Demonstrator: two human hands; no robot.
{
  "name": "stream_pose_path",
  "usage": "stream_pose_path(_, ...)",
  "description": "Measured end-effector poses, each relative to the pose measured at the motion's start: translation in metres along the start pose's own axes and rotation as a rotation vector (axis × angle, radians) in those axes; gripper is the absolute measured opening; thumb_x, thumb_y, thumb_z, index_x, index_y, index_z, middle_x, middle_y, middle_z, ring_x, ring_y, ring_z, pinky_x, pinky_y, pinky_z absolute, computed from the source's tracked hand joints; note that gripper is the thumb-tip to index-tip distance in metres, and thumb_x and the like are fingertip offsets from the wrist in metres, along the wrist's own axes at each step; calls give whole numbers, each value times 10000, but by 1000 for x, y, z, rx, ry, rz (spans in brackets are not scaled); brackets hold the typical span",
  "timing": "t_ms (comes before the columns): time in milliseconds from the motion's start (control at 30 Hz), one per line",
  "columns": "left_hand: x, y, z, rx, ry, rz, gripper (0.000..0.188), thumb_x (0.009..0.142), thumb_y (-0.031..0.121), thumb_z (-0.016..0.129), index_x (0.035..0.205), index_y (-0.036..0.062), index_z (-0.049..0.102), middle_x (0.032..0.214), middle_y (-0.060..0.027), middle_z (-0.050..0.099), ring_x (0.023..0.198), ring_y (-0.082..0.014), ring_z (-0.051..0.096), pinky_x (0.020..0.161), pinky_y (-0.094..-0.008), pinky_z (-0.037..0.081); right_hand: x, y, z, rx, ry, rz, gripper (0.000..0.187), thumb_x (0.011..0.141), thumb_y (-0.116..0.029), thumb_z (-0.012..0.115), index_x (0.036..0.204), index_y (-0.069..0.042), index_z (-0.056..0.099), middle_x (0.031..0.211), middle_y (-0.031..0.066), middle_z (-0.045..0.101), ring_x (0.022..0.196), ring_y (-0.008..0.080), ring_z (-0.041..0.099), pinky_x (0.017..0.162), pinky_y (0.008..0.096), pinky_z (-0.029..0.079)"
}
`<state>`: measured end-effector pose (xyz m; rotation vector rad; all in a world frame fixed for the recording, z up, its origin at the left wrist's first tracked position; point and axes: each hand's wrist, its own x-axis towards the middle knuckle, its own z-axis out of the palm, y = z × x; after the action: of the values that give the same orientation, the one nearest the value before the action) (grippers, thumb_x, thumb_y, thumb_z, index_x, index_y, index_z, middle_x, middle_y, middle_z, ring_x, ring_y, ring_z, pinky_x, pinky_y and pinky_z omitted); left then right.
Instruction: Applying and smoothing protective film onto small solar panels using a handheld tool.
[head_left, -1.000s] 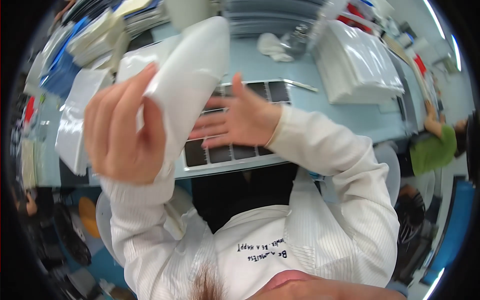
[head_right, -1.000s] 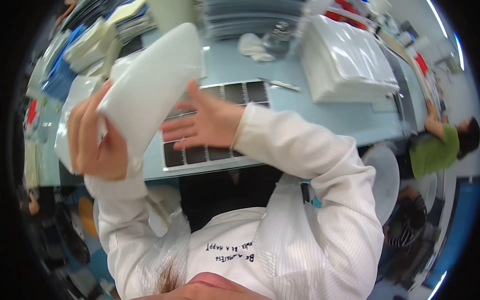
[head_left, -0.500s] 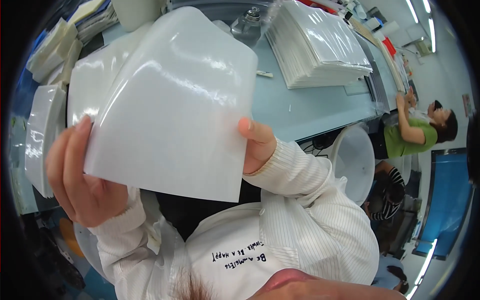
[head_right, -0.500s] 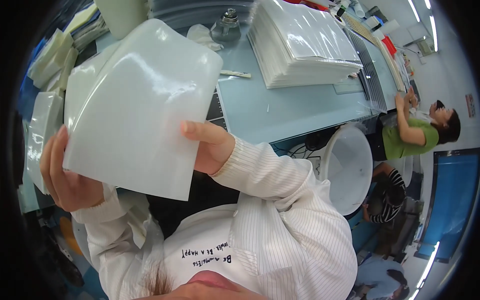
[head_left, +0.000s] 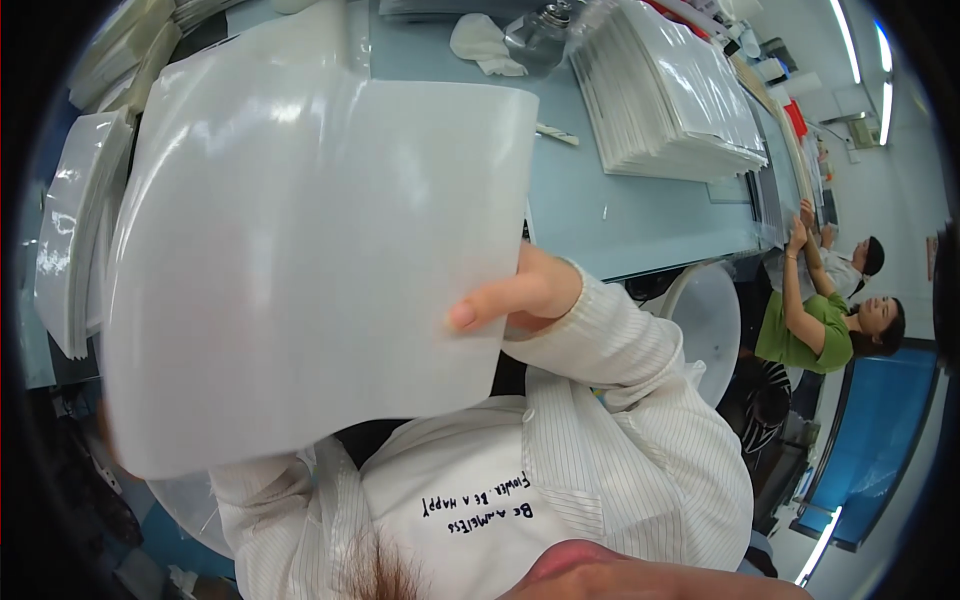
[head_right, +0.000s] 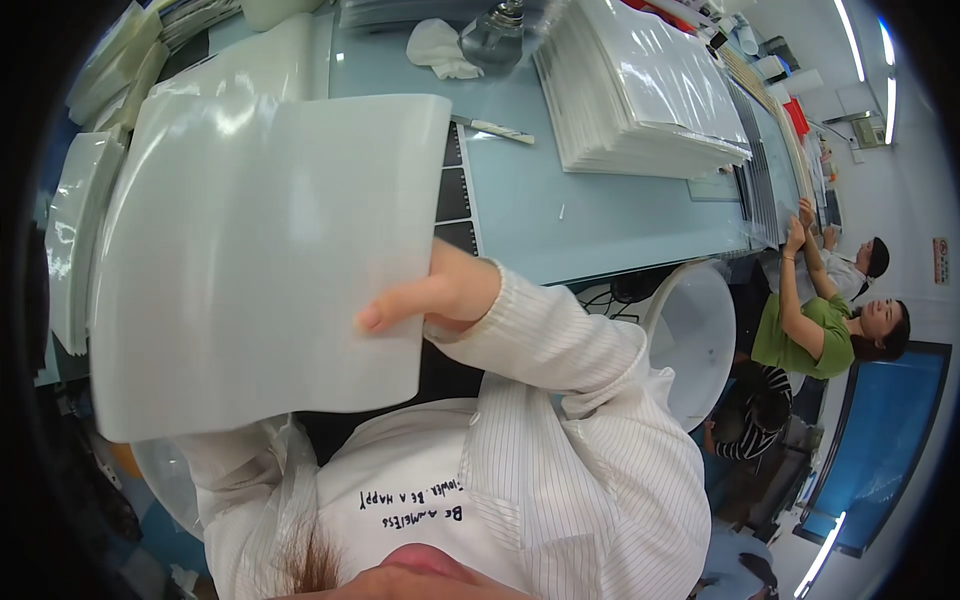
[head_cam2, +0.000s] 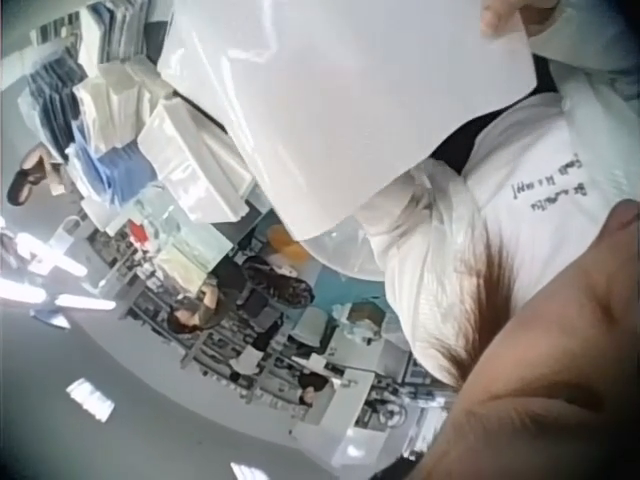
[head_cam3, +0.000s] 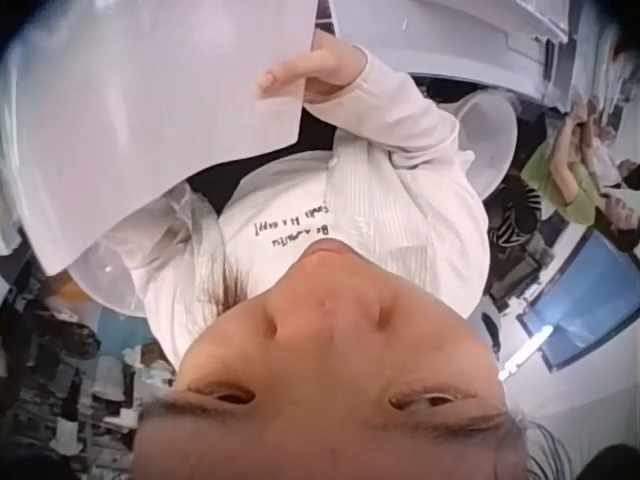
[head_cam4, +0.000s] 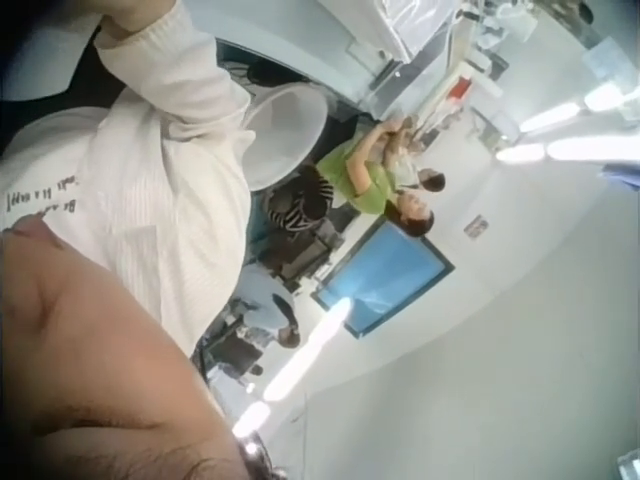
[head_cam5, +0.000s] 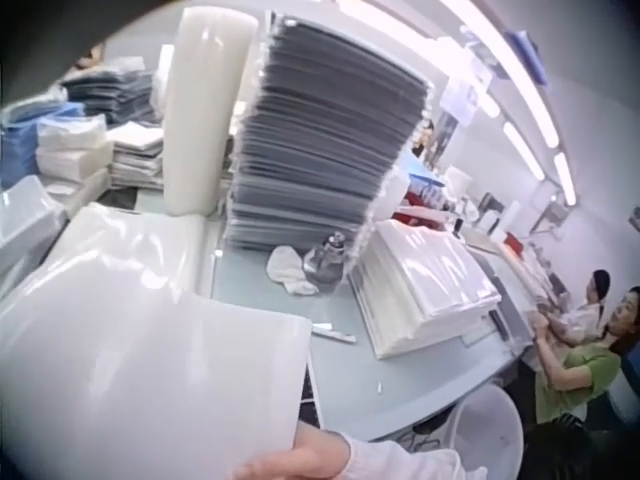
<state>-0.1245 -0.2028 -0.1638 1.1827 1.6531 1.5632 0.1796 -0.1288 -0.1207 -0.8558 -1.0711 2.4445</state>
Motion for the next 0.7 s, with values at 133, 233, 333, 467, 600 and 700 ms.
stream_pose_path(133, 2, 22, -34, -1227, -390, -450, 763, 967, 548, 444, 1425, -57, 369, 1381, -210, 505, 1230, -260, 546, 1013, -355, 454, -5, -7, -6, -52, 110, -110, 645, 710, -91, 773, 1298, -11, 520, 1196, 118, 606, 1128, 238, 567, 971, 375, 442)
stream_pose_path(233, 14, 23, -50, -693, -488, -438, 680, 956, 406, 529, 1421, -65, 374, 1269, -180, 592, 1132, -221, 603, 998, -319, 447, -12, -4, -18, -222, 205, -95, 676, 719, -133, 786, 1314, -2, 494, 1190, 120, 607, 1113, 245, 584, 963, 382, 457)
stream_pose_path(333, 8, 23, -40, -330, -403, -412, 593, 908, 179, 617, 1406, -59, 399, 1235, -156, 606, 1104, -178, 604, 997, -294, 429, -18, -1, -30, -261, 267, -109, 623, 748, -174, 803, 1276, 8, 525, 1156, 115, 627, 1066, 227, 608, 928, 370, 484)
stream_pose_path(467, 15, 5, -4, -126, -304, -124, 676, 863, 6, 640, 1457, -39, 320, 1207, -154, 621, 1092, -204, 613, 992, -311, 444, -33, -2, -58, -30, 344, -251, 539, 791, -225, 793, 1221, 10, 570, 1112, 116, 652, 988, 212, 649, 867, 355, 529)
stream_pose_path(600, 25, 2, 2, -120, -310, -89, 798, 839, -16, 663, 1514, 35, 240, 1175, -155, 635, 1084, -222, 624, 971, -340, 469, -33, -12, -80, -3, 380, -288, 593, 792, -253, 785, 1258, 17, 537, 1127, 126, 654, 999, 227, 653, 882, 354, 526)
stream_pose_path(700, 38, 2, 8, -79, -364, -20, 858, 831, -7, 673, 1541, 161, 223, 1135, -168, 650, 1058, -227, 645, 930, -354, 503, -32, -11, -87, -185, 448, -340, 631, 769, -241, 800, 1267, 29, 524, 1138, 137, 654, 1000, 225, 655, 887, 344, 521)
